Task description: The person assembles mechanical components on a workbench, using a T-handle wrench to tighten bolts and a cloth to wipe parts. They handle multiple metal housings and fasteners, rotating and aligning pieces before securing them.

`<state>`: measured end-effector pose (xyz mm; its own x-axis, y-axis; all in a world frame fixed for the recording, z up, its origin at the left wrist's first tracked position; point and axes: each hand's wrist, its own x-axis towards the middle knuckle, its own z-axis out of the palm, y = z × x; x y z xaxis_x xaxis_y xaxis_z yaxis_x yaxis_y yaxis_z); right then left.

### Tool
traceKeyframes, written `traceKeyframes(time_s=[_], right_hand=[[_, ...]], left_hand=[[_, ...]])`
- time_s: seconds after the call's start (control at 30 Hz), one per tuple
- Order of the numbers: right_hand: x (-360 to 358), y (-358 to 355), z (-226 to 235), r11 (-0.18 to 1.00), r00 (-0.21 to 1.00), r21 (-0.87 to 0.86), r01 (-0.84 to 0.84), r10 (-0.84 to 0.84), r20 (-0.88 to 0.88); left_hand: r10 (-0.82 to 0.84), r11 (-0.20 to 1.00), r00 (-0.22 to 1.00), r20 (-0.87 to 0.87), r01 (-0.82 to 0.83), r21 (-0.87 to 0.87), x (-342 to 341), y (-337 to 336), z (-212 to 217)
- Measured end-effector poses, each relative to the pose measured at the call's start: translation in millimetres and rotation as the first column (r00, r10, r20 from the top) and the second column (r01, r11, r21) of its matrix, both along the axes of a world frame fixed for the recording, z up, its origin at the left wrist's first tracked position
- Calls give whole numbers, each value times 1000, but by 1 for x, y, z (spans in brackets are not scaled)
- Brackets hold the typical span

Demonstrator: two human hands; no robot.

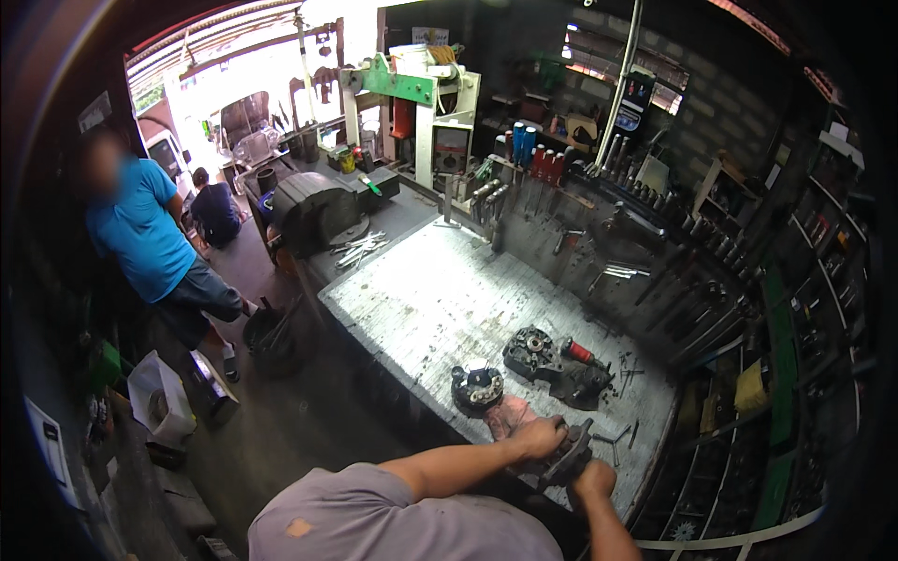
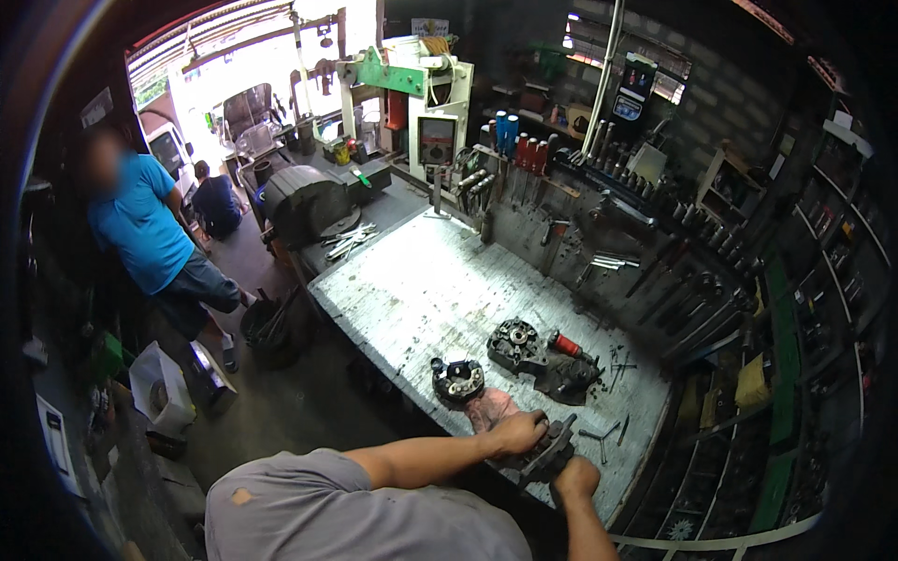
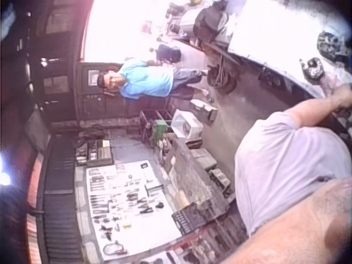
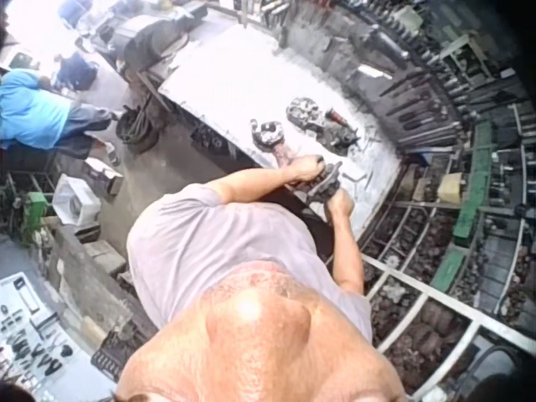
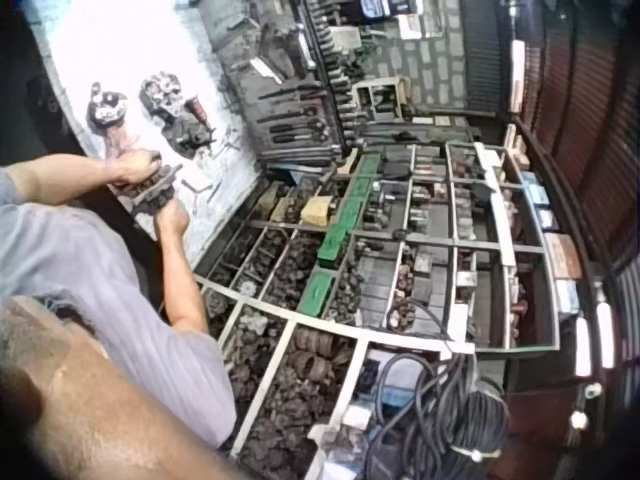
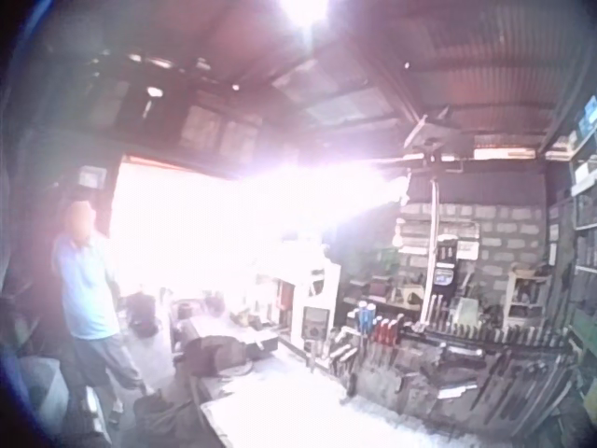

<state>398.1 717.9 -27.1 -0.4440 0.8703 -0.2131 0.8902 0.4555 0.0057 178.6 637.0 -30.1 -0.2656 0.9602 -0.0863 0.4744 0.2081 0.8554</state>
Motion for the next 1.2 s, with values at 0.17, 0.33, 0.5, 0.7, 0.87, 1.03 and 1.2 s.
traceKeyframes(time_s=[0.17,0.33,0.5,0.7,0.87,1.03,1.2], right_hand=[[2,32,10,537,986,-841,-68,-90,-137],[3,1,2,995,999,-95,-19,15,-39],[8,28,-3,904,944,-317,-286,210,-254],[6,15,-2,984,992,-154,-95,107,72],[-5,19,26,980,984,-142,-138,152,91],[-5,34,22,676,948,-691,-257,39,-314],[1,14,1,997,994,19,-81,82,-66]], left_hand=[[-152,912,984,-93,175,371,-6,-25,-13],[-4,998,1000,-20,3,-62,1,3,-4],[-126,949,992,-21,127,287,-11,-15,-7],[-41,998,999,28,42,-52,1,1,9],[-69,993,998,9,67,95,-8,-8,8],[-128,966,990,-58,137,217,-8,-10,-3],[-145,978,985,-95,128,-168,-10,24,-2]])
